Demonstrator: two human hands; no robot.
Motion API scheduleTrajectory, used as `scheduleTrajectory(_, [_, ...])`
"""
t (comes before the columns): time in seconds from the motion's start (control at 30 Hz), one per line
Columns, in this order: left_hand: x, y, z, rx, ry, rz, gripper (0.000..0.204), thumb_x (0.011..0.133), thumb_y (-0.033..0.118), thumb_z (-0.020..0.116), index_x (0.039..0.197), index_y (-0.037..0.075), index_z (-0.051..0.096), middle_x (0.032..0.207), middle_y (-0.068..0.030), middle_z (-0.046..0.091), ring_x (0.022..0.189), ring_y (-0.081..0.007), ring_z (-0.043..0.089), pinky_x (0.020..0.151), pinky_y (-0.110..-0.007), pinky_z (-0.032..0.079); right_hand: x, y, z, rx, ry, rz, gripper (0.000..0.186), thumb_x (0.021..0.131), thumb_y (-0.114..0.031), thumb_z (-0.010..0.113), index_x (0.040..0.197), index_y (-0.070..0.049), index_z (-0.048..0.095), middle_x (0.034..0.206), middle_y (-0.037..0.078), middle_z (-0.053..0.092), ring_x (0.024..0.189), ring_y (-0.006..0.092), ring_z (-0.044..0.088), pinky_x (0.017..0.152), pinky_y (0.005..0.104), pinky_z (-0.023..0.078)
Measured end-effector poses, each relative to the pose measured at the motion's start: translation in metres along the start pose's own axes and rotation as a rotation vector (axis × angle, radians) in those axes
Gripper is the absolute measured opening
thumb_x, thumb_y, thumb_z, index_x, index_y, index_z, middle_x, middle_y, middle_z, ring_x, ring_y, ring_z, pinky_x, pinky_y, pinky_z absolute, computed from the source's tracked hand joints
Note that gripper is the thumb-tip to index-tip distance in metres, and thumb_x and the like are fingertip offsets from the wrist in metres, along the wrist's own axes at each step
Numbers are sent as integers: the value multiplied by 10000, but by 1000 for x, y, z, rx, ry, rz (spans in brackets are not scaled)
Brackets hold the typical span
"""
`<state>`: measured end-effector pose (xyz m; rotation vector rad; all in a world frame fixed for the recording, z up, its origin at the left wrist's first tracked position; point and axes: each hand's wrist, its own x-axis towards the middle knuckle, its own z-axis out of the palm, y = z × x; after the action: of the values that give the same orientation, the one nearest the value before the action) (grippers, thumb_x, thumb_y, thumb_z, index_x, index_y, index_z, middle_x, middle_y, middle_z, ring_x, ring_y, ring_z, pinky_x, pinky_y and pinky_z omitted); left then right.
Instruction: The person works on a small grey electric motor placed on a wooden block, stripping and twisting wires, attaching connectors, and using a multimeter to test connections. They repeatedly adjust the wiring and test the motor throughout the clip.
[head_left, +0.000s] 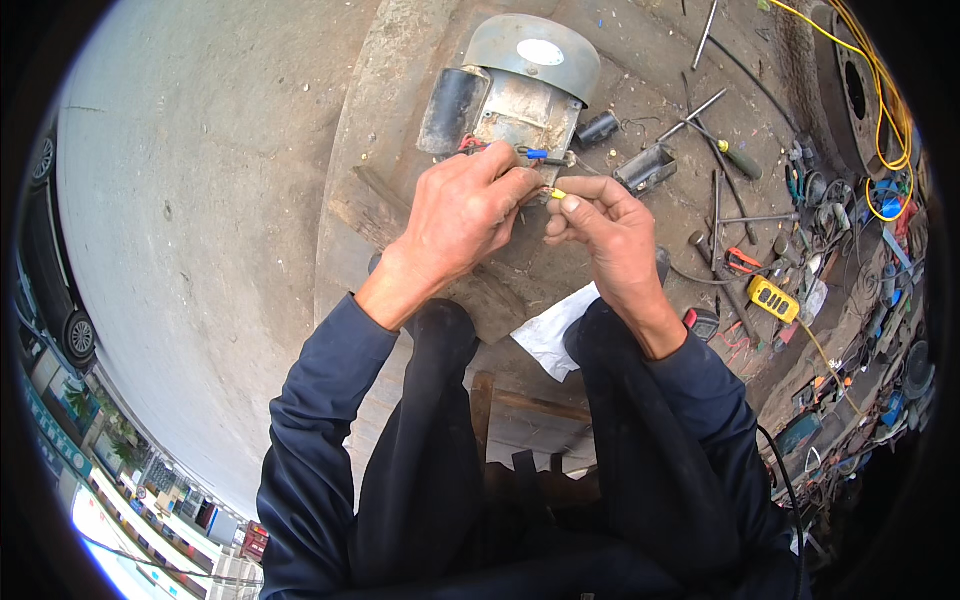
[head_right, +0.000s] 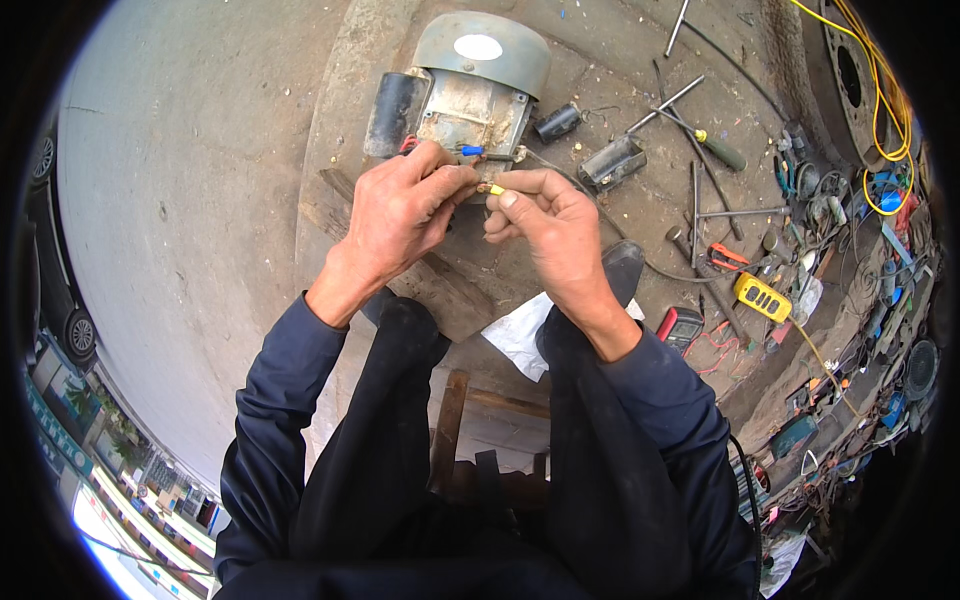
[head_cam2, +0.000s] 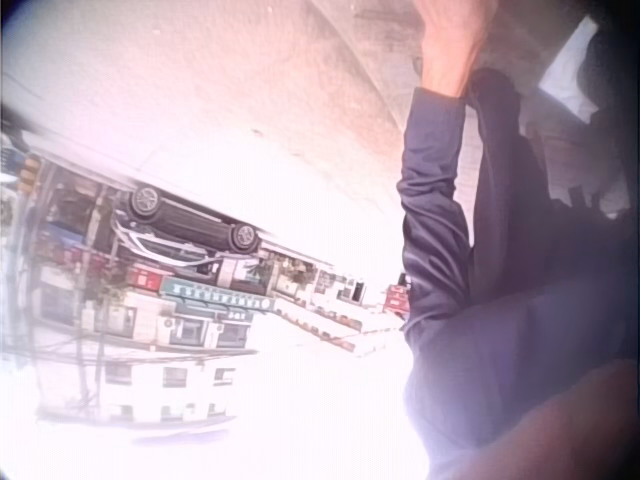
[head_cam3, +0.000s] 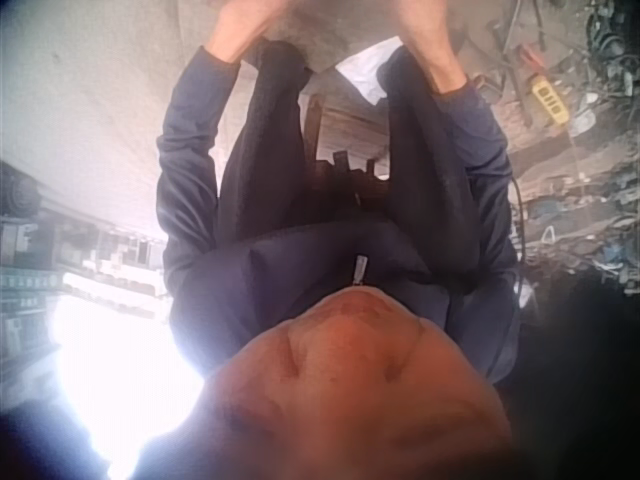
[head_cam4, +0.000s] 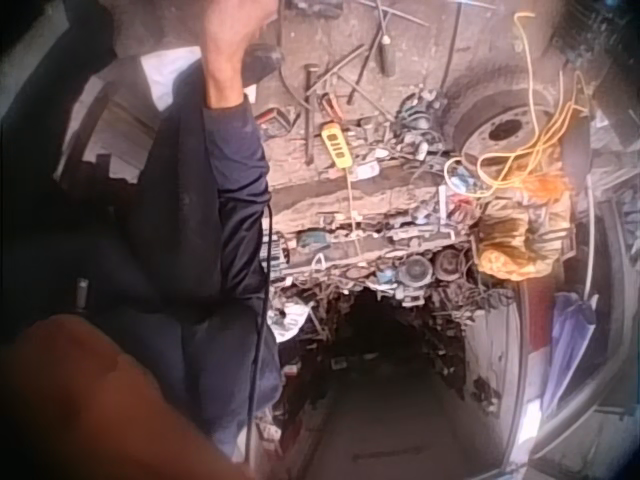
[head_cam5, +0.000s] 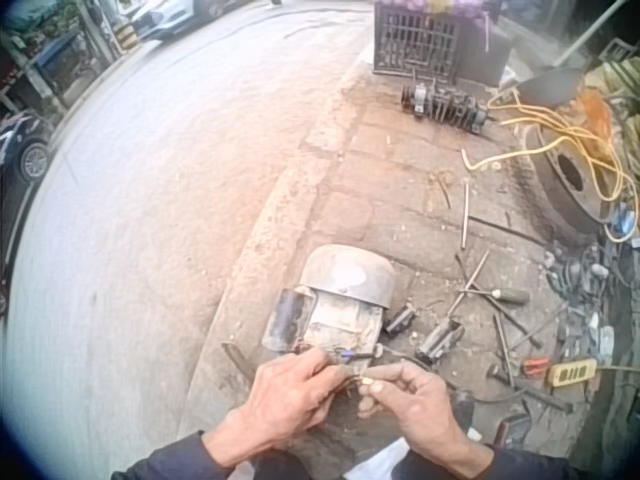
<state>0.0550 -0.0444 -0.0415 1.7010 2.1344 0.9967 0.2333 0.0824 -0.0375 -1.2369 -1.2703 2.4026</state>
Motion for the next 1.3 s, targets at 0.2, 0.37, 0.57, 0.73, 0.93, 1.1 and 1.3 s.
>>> scheduleTrajectory(0.2, [1, 0, 0, -5, 7, 12, 241, 825, 17, 840, 1048, 99, 796, 895, -67, 673, 750, -297, 705, 661, -413, 561, 4, 3, 9, -38, 34, -43, 224, 1118, -93, 667, 1254, 84, 691, 1041, 139, 775, 830, 173, 757, 752, 320, 651])
scheduleTrajectory(0.37, [1, -1, 0, 6, 10, 22, 242, 815, 5, 827, 1035, 100, 794, 881, -61, 670, 749, -301, 701, 658, -412, 556, 6, 3, 7, -215, 27, 7, 235, 1139, -175, 656, 1197, 46, 709, 909, 86, 741, 734, 141, 704, 645, 301, 577])
scheduleTrajectory(0.57, [3, 0, -3, 39, -12, 38, 235, 812, 8, 826, 1023, 107, 792, 873, -58, 667, 734, -304, 688, 652, -409, 550, 19, 5, 11, -528, 49, -99, 433, 1155, -354, 628, 976, 22, 748, 736, 49, 681, 663, 128, 592, 617, 332, 485])
scheduleTrajectory(0.73, [3, -1, -3, 49, -20, 51, 257, 786, 7, 819, 1019, 110, 791, 873, -53, 668, 729, -300, 683, 647, -408, 545, 22, 0, 6, -570, 16, 14, 537, 1159, -433, 596, 926, 31, 735, 725, 69, 676, 660, 136, 579, 632, 340, 480])
scheduleTrajectory(0.93, [-2, -4, 0, 45, -10, 42, 300, 741, 31, 791, 1029, 116, 774, 857, -61, 617, 714, -299, 664, 642, -411, 547, 10, 7, 1, -306, -49, -149, 214, 1118, -173, 677, 1214, 18, 682, 986, 30, 730, 823, 88, 622, 745, 297, 532])
scheduleTrajectory(1.1, [2, 0, -2, -15, 24, 36, 327, 746, 30, 769, 1066, 89, 740, 878, -79, 588, 739, -322, 642, 661, -438, 520, 19, 16, 4, -588, 76, -296, 315, 1121, -227, 646, 923, 17, 671, 753, 72, 650, 714, 116, 542, 644, 363, 464])
scheduleTrajectory(1.3, [0, 0, -1, -2, 5, 57, 330, 754, 24, 776, 1076, 82, 741, 906, -83, 613, 774, -326, 669, 663, -441, 527, 24, 13, 2, -547, 61, 25, 399, 1134, -308, 652, 890, 3, 700, 702, 26, 635, 661, 116, 577, 611, 328, 472])
